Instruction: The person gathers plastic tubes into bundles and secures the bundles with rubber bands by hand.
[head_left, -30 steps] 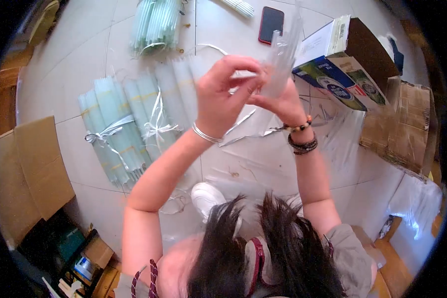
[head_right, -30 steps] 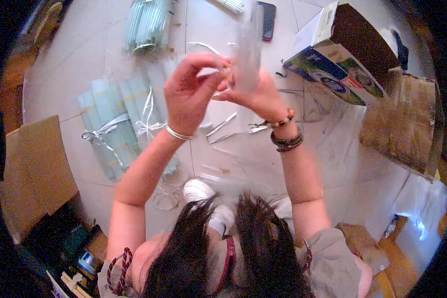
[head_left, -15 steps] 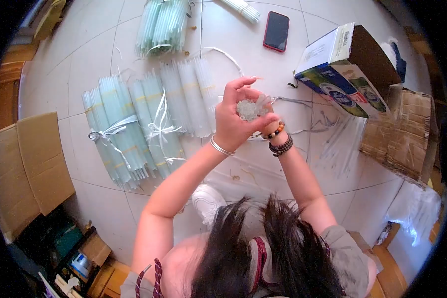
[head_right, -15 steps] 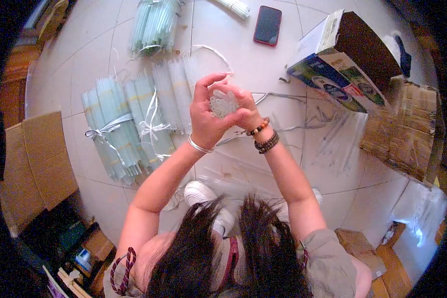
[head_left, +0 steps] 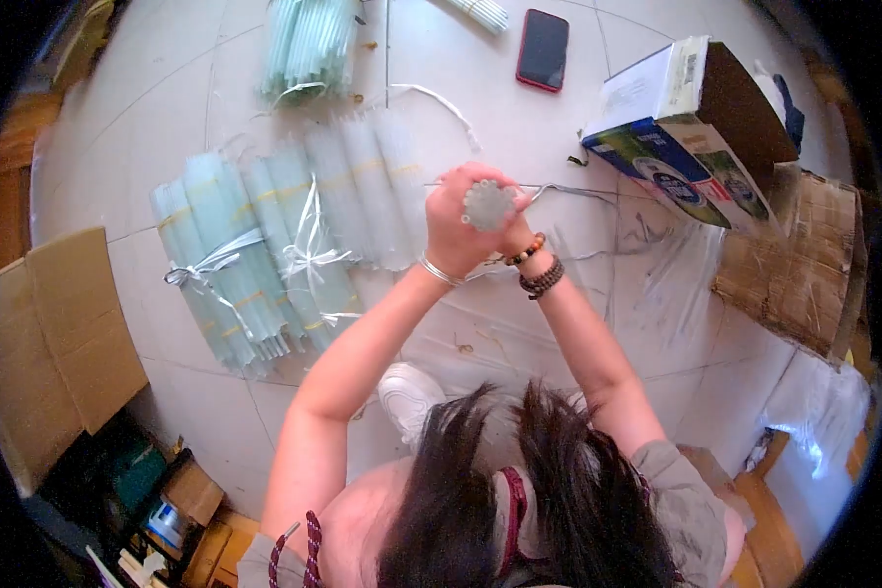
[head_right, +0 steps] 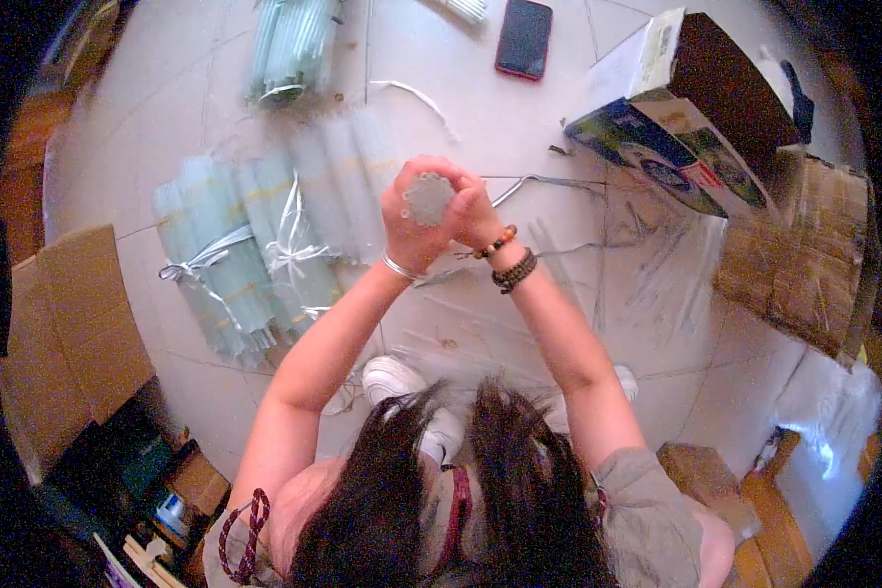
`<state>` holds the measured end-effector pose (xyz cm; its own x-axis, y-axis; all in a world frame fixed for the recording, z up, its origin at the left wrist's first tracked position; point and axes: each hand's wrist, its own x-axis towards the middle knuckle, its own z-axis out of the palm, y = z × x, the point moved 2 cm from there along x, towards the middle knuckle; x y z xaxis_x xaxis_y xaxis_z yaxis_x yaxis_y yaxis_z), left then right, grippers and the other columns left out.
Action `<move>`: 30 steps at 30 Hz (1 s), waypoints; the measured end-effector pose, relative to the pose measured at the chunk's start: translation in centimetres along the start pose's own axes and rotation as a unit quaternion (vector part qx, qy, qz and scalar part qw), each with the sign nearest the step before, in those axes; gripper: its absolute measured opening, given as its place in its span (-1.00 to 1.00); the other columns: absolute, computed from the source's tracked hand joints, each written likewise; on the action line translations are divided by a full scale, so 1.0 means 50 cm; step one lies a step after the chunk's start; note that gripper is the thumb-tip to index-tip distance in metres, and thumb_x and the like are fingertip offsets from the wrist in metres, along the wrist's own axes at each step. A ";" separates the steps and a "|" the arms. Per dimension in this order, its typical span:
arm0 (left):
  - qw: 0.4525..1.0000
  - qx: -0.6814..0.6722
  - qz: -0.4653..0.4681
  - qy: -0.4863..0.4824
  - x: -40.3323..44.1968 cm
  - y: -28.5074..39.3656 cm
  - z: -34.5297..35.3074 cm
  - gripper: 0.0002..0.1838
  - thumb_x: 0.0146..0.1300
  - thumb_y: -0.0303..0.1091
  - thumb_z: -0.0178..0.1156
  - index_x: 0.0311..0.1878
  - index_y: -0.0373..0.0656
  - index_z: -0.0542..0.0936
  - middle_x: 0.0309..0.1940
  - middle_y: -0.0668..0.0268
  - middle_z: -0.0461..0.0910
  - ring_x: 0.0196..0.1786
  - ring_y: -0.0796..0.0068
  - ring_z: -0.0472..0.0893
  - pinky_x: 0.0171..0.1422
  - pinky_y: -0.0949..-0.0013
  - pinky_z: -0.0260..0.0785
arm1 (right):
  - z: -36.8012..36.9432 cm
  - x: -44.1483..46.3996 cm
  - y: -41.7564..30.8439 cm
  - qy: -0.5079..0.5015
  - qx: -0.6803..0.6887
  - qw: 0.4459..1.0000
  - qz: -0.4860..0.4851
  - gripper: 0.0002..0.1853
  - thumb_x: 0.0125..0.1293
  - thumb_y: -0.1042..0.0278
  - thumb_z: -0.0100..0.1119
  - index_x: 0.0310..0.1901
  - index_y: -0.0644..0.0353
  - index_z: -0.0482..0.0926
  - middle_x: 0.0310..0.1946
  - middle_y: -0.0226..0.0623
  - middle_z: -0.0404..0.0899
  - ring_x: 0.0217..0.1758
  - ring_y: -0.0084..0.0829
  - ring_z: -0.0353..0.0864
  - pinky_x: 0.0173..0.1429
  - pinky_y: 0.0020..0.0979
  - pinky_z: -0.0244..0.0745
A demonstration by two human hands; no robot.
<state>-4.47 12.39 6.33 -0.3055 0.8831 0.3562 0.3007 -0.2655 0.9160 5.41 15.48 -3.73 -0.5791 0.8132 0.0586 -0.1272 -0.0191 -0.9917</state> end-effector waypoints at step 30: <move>0.884 -0.396 -0.246 0.036 0.056 -0.012 -0.234 -0.88 0.54 -0.27 0.12 -0.13 -0.08 0.49 -0.43 0.46 0.26 -0.34 0.57 0.31 -0.07 0.37 0.26 | -0.254 -0.392 -0.046 0.229 -0.660 0.617 0.363 -0.14 -0.09 0.05 0.55 0.16 0.52 0.44 0.19 0.20 0.46 0.26 0.08 0.46 0.34 -0.07 0.44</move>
<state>-16.06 10.48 8.95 -0.2889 0.9476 -0.1362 -0.6027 -0.0695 0.7949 27.31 6.97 -4.07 0.2287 0.9540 -0.1938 0.9730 -0.2304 0.0141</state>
